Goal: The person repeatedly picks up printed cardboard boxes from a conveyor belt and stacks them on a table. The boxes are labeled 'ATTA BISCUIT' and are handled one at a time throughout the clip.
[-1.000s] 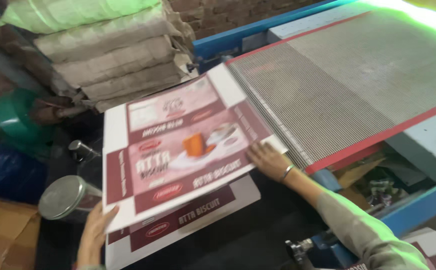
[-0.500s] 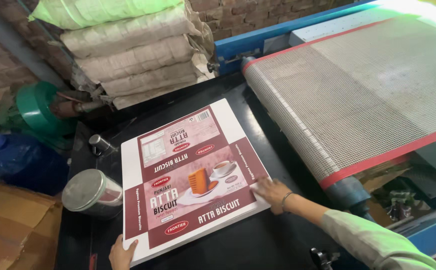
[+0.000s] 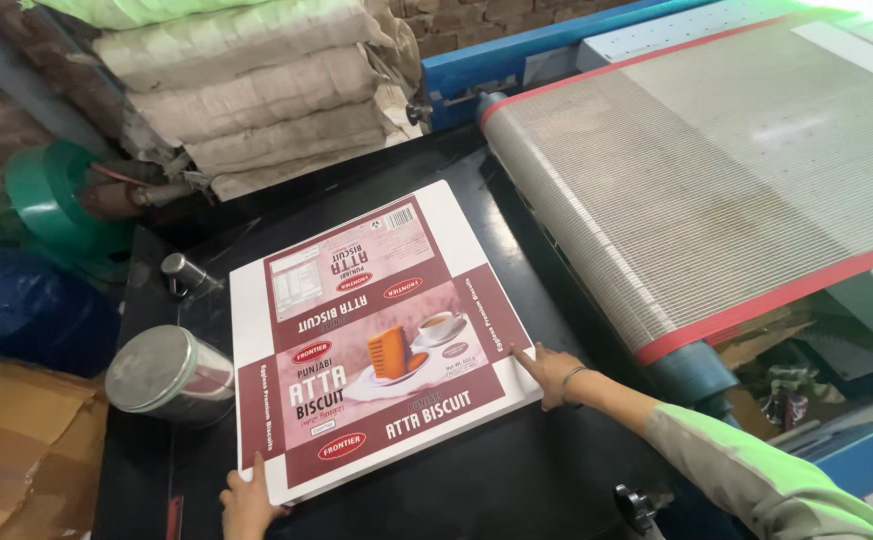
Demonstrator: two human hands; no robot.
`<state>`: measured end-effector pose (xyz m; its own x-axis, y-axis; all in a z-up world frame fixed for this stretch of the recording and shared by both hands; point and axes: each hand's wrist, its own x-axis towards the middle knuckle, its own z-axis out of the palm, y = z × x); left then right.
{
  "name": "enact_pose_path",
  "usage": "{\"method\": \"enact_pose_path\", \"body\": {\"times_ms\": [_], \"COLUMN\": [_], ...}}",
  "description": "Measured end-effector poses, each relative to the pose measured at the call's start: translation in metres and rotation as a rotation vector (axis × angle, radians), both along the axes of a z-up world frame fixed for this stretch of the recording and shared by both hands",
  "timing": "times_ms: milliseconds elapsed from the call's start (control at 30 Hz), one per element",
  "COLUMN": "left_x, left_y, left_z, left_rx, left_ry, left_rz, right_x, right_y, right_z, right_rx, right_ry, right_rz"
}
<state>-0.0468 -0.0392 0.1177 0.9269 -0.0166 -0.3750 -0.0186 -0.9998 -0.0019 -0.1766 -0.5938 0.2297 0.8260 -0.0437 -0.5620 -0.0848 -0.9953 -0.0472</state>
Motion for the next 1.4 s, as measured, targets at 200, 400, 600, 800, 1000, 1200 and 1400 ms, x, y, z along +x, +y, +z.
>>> {"method": "enact_pose_path", "body": {"times_ms": [200, 400, 600, 800, 1000, 1200, 1400], "left_x": [0.005, 0.006, -0.004, 0.004, -0.021, -0.036, -0.026], "left_y": [0.006, -0.003, -0.025, -0.12, -0.242, -0.269, -0.266], "left_z": [0.001, 0.009, 0.014, 0.016, 0.013, 0.003, -0.009], "left_rx": [0.016, 0.008, 0.177, -0.087, -0.346, -0.344, -0.377], "left_ry": [0.055, 0.113, 0.136, 0.075, 0.147, 0.22, 0.174], "left_rz": [0.013, 0.045, 0.018, -0.312, -0.402, -0.307, -0.327], "right_x": [0.003, 0.014, 0.007, -0.024, -0.035, -0.038, -0.038], "right_y": [0.003, 0.0, -0.02, -0.067, -0.113, -0.142, -0.149], "right_z": [0.009, 0.037, 0.112, 0.181, 0.188, 0.179, 0.178], "right_rx": [-0.005, -0.107, -0.087, -0.131, -0.14, -0.094, -0.035], "right_ry": [0.047, -0.166, -0.525, -0.709, -0.869, -0.892, -0.898], "right_rz": [-0.012, 0.049, -0.001, -0.13, -0.213, -0.282, -0.293]}}
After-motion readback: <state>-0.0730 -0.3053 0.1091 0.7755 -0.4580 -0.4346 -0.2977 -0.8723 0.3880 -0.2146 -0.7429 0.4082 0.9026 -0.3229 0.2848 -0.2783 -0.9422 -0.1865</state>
